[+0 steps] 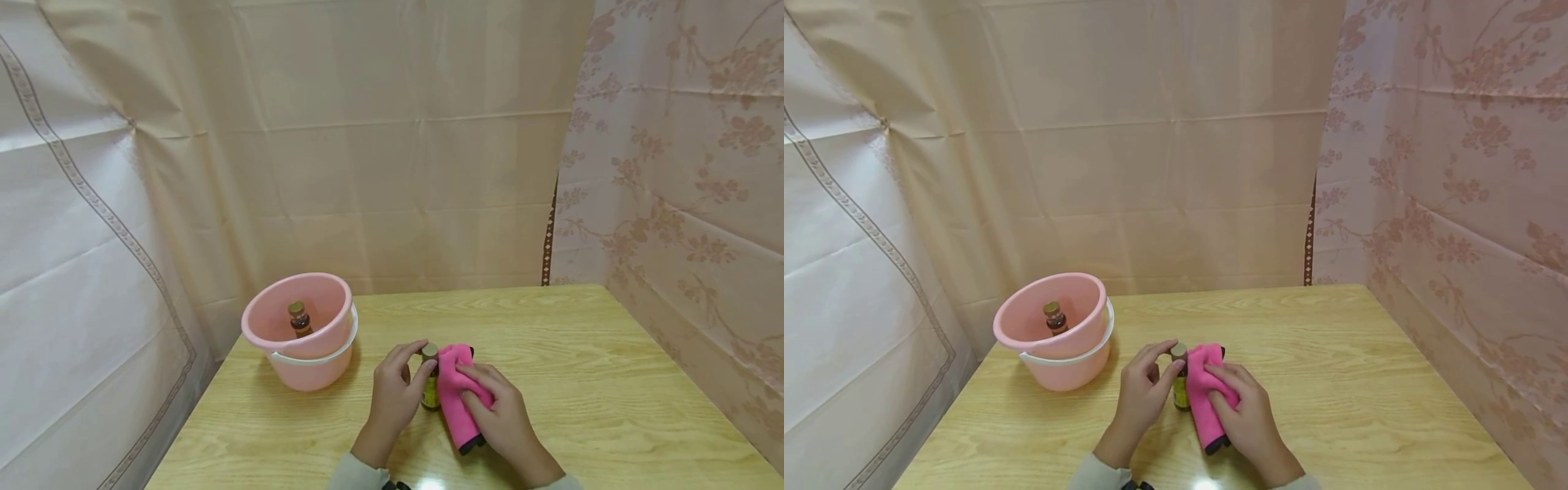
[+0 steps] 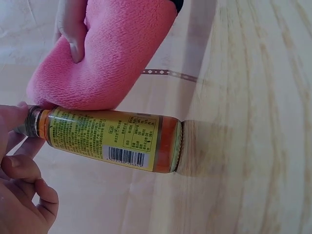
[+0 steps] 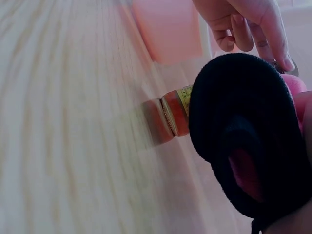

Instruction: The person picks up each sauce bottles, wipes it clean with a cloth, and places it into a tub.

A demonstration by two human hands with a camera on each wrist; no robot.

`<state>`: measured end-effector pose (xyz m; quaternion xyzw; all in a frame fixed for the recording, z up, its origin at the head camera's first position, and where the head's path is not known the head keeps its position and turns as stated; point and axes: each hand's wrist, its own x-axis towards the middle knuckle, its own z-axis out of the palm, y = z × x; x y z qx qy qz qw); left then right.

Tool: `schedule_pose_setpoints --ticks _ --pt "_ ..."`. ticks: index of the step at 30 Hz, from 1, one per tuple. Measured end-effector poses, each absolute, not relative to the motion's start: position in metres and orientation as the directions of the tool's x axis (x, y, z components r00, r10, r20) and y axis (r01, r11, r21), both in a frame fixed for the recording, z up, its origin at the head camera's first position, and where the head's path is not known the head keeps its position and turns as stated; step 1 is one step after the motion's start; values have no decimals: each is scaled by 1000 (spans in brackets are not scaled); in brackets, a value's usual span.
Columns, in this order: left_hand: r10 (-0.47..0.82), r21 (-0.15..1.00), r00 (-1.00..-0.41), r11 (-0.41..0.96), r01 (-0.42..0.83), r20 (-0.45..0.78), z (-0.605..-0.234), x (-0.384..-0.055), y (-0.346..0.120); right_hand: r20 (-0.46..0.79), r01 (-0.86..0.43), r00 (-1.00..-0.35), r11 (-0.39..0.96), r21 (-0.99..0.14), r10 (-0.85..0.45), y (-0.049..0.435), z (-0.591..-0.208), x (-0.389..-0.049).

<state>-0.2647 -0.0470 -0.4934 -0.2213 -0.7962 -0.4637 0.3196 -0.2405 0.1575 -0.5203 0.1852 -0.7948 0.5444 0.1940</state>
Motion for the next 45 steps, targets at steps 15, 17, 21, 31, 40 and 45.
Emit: schedule_pose_setpoints --ticks 15,17,21,31,40,45 --pt "50 606 -692 440 663 720 -491 -262 -47 303 -308 -949 435 -846 -83 160 -525 -244" --pt "45 612 -694 433 662 718 -492 -262 -47 291 -298 -953 447 -844 -87 160 -525 -244" --pt "34 641 -716 417 644 697 -493 -263 -47 254 -269 -962 472 -840 -96 160 -525 -245" --pt "27 718 -778 366 592 628 -492 -260 -48 180 -208 -978 498 -842 -105 160 -526 -246" --pt "31 735 -790 346 583 612 -493 -260 -47 162 -198 -980 523 -829 -113 160 -523 -244" --pt "30 726 -785 360 586 618 -494 -261 -46 164 -196 -981 521 -831 -107 159 -522 -244"
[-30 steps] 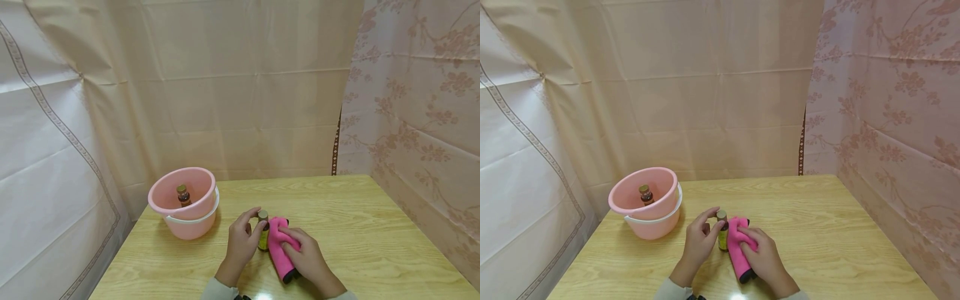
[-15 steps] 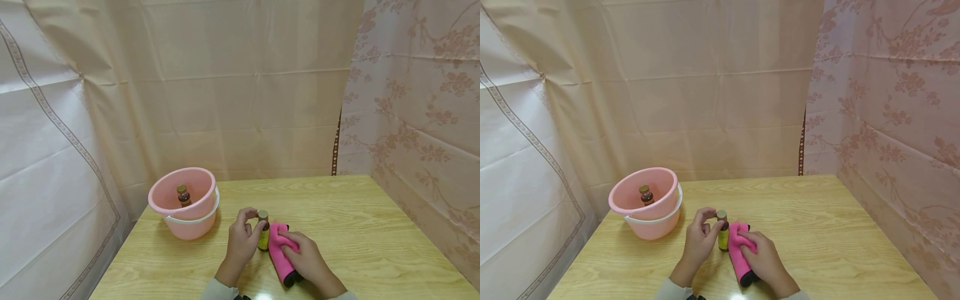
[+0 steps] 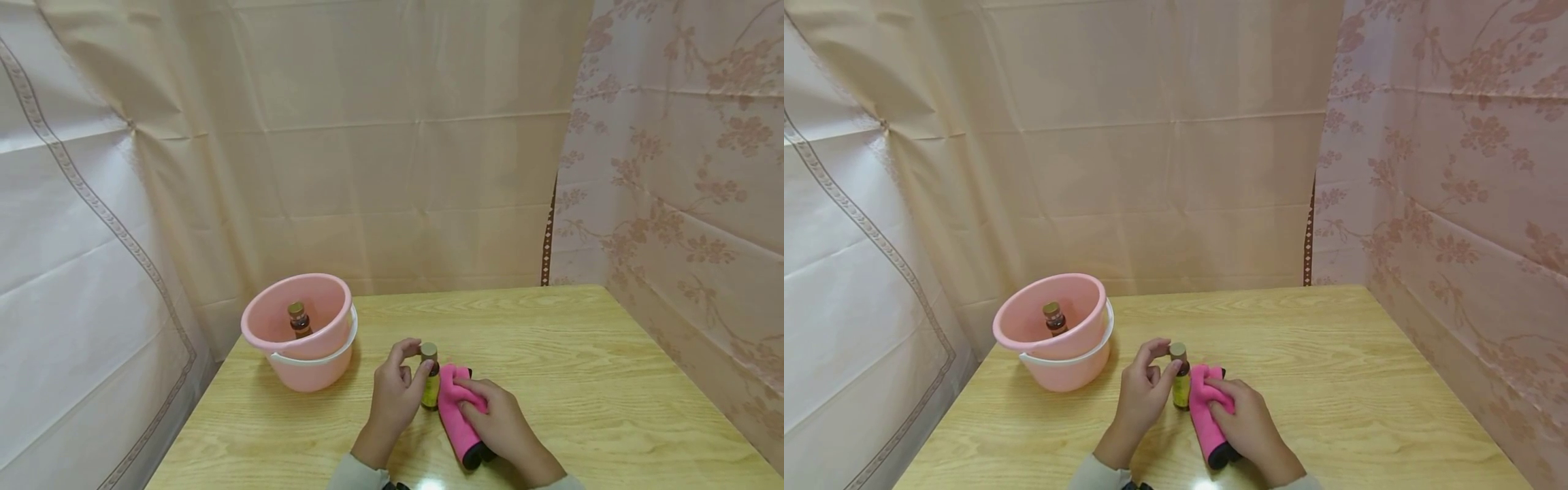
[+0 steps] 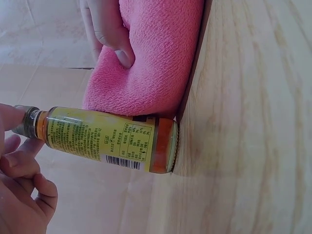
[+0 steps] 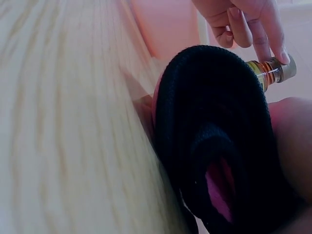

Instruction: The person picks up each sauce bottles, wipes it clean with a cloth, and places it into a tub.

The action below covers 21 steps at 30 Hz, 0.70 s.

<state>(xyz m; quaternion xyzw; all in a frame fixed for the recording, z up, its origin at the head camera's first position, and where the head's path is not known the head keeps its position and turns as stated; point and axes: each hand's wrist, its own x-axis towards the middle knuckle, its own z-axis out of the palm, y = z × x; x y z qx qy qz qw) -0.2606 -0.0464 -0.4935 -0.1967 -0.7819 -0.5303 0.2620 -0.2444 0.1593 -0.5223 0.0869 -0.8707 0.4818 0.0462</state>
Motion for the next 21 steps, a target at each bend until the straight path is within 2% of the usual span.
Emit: schedule_pose_setpoints --ticks 14,21 --pt "17 630 -716 462 624 697 -496 -263 -46 245 -247 -966 570 -784 -82 158 -522 -244" --pt "22 639 -726 458 618 687 -495 -263 -46 344 -326 -936 538 -777 -70 158 -523 -243"
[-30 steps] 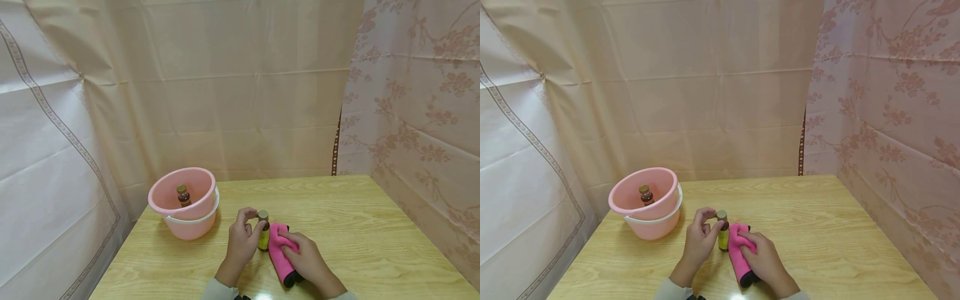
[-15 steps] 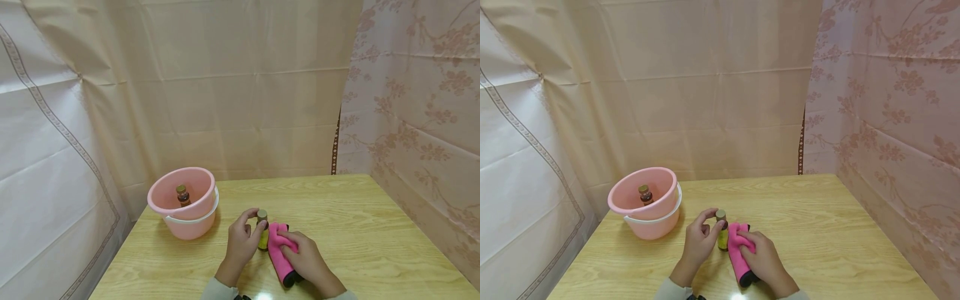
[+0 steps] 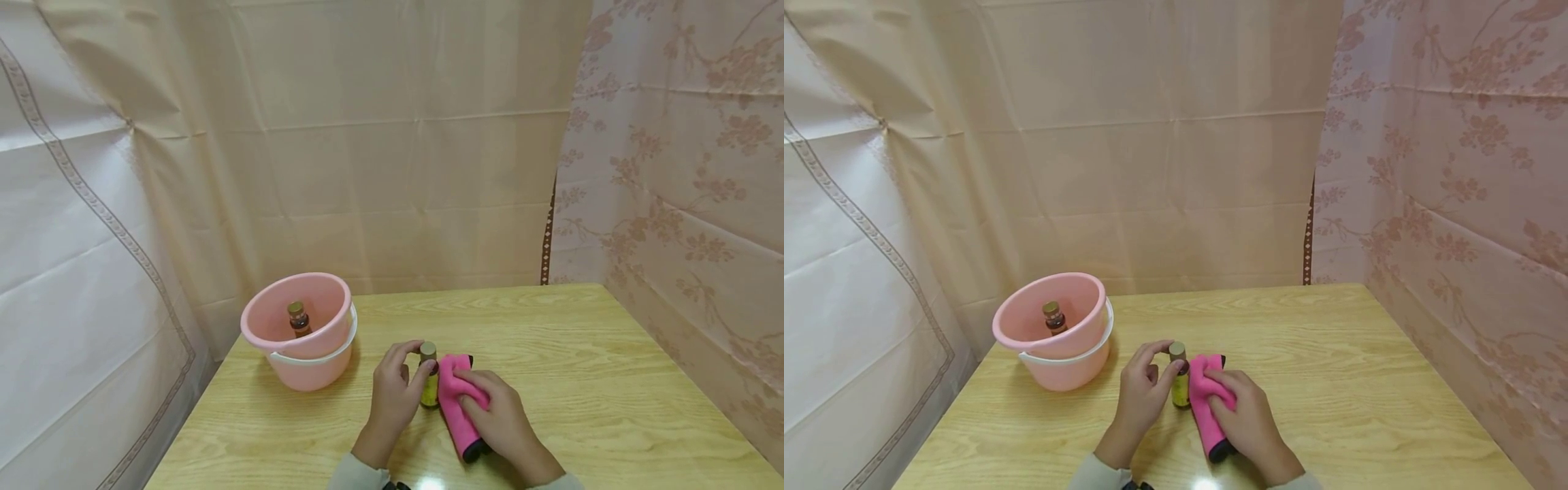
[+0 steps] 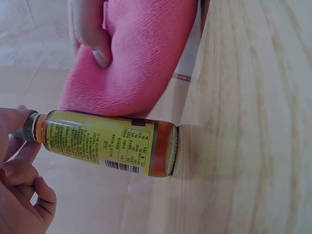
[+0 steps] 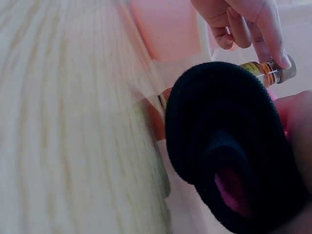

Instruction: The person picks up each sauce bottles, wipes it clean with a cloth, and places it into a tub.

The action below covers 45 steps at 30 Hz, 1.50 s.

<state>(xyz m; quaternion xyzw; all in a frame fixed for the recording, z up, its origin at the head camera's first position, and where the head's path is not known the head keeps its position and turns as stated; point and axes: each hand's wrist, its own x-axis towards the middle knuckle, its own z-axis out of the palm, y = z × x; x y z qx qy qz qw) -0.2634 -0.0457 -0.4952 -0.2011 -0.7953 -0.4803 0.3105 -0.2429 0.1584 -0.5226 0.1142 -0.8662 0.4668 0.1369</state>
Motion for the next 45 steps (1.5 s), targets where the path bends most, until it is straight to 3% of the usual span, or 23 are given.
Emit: schedule_pose_setpoints --ticks 9,16,20,27,36,45 --pt "29 646 -726 432 629 688 -495 -263 -46 493 -461 -868 480 -746 -67 159 -524 -243" --pt "50 590 -666 420 690 744 -497 -266 -45 548 -522 -834 421 -742 -69 160 -524 -244" --pt "62 581 -661 421 697 748 -498 -267 -45 567 -549 -820 391 -739 -79 160 -524 -244" --pt "64 647 -728 409 643 683 -496 -264 -46 541 -534 -836 357 -766 -89 159 -525 -244" --pt "64 666 -750 414 620 658 -494 -262 -46 393 -390 -916 398 -830 -78 157 -523 -243" --pt "68 659 -744 416 627 665 -495 -262 -48 313 -308 -947 458 -834 -67 158 -522 -242"
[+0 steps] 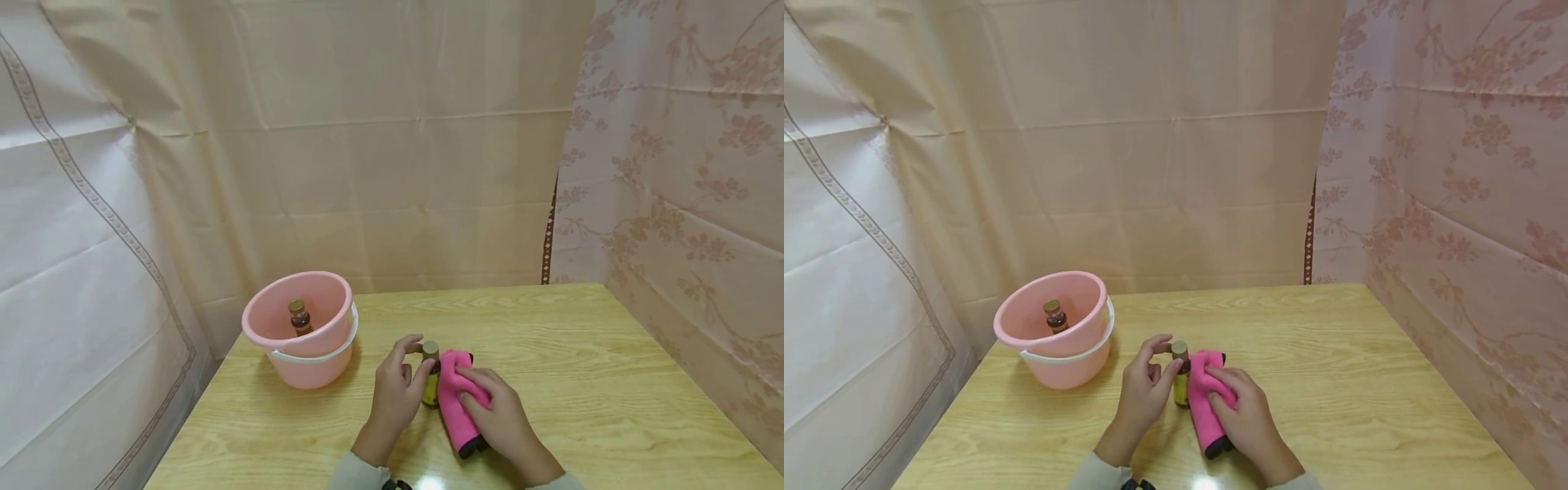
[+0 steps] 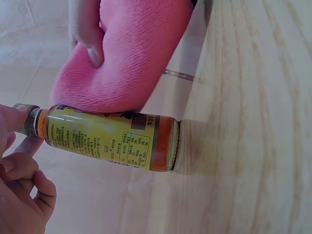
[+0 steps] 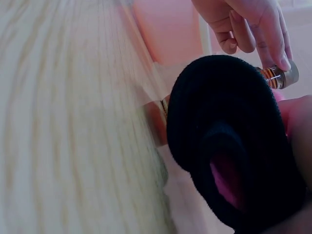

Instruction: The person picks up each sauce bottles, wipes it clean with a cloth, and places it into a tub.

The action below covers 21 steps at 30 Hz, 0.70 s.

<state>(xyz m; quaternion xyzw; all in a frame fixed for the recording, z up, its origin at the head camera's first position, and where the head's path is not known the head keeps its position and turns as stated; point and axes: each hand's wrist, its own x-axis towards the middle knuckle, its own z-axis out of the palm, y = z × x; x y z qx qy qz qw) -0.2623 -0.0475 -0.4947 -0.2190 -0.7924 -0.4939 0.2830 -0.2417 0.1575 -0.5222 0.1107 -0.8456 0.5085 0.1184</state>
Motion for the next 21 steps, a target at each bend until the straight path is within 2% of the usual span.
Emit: schedule_pose_setpoints --ticks 8,21 --pt "71 651 -731 404 643 678 -496 -264 -47 237 -241 -969 505 -829 -73 157 -523 -243" --pt "79 676 -753 385 628 653 -494 -261 -48 186 -200 -979 569 -798 -83 157 -523 -243"
